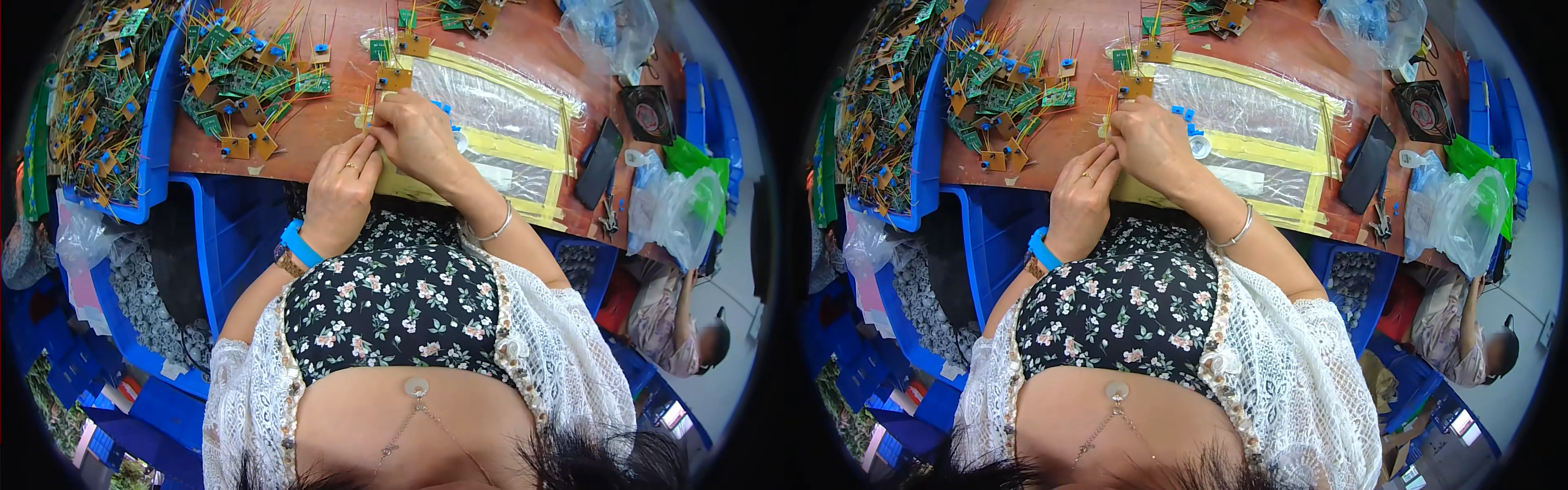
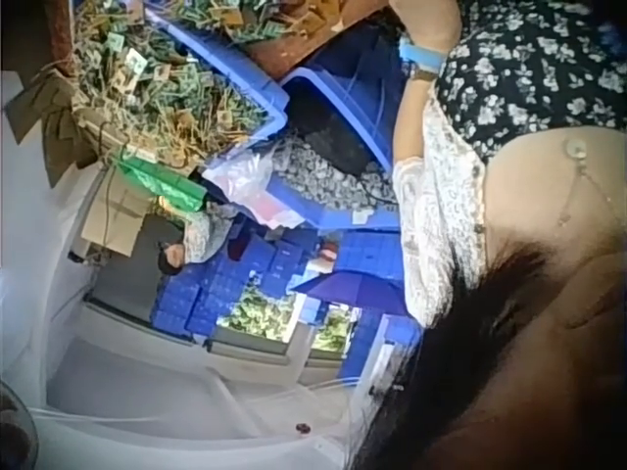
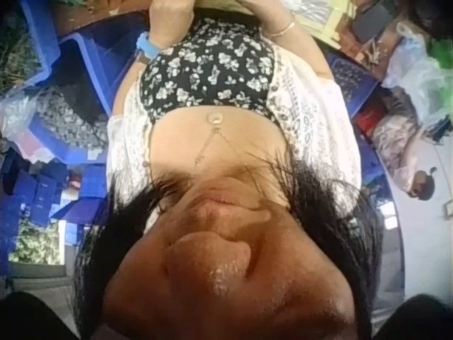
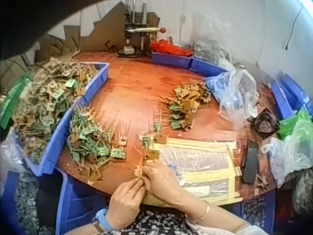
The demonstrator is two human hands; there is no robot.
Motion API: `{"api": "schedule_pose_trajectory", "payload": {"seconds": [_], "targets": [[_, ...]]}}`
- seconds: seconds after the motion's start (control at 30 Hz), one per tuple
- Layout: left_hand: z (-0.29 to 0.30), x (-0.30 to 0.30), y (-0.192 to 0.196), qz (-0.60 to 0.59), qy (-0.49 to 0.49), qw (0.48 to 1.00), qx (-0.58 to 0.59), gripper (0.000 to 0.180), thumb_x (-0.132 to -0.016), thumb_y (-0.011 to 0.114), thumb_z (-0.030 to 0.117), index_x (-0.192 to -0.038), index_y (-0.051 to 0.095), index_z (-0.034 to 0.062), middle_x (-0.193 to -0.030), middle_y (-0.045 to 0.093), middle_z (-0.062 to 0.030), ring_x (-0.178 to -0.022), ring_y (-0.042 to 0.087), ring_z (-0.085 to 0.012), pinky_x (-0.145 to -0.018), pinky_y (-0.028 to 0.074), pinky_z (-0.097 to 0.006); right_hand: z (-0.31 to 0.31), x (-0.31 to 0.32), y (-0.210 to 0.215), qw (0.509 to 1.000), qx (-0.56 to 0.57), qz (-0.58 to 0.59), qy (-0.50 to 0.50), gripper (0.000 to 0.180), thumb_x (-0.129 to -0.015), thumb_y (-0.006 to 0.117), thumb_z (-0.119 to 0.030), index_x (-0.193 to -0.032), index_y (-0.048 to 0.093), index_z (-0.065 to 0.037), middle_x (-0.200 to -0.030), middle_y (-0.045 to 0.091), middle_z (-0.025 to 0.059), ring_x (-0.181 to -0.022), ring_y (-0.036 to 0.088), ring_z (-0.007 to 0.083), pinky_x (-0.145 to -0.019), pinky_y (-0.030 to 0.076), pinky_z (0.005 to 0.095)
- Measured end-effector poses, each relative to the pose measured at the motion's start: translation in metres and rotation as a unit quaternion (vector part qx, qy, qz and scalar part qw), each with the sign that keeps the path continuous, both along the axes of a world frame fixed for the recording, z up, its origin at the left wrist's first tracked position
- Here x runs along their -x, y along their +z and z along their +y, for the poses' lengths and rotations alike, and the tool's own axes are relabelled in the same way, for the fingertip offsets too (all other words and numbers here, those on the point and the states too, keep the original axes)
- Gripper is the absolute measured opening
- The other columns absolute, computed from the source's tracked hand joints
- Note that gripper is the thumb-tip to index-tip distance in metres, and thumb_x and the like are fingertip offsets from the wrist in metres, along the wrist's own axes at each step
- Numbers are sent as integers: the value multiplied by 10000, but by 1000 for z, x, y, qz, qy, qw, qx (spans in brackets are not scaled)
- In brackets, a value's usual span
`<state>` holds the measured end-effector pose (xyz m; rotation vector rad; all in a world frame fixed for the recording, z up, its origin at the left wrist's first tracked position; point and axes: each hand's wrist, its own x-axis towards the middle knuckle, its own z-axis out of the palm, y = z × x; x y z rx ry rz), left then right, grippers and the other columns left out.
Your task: Assembling electronic components onto a circuit board template at a factory workbench.
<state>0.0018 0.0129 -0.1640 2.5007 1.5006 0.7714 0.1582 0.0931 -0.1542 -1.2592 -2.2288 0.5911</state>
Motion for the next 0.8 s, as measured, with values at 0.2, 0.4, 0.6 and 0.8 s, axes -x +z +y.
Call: {"api": "schedule_pose_trajectory", "payload": {"seconds": [0.2, 0.4, 0.6, 0.8], "targets": [[-1, 0, -5, -37, 7, 999, 10, 269, -802, 612, 2, -1059, 681, -40, -1233, 691, -156, -1201, 619, -301, -1011, 508, -427, -2, -6, -1, 1000, 7, 14, 7, 131, -804, 755, -104, -767, 673, -9, -760, 648, 131, -802, 631, 343, -720, 509, 434], [10, 19, 11, -139, -13, 990, -32, 268, -795, 641, -72, -1049, 712, -23, -1154, 727, -139, -1116, 677, -312, -987, 531, -429, 6, -39, -2, 992, -5, 119, -50, 105, -801, 792, -84, -876, 756, -20, -807, 702, 124, -774, 663, 279, -690, 528, 369], [55, 60, 32, -10, 159, 970, -183, 434, -829, 584, -118, -1224, 698, 20, -1317, 647, -160, -1293, 563, -348, -1113, 422, -485, 6, -77, 3, 985, -41, 88, -143, 110, -803, 803, -53, -906, 773, -27, -838, 719, 99, -776, 668, 227, -684, 525, 332], [69, 14, 23, -10, 122, 982, -145, 386, -840, 740, 147, -1210, 689, 48, -1294, 625, -135, -1243, 535, -335, -1063, 405, -482, 7, -63, -9, 986, -117, 3, -121, 113, -765, 807, -74, -859, 764, -28, -812, 696, 91, -832, 632, 275, -728, 513, 384]]}}
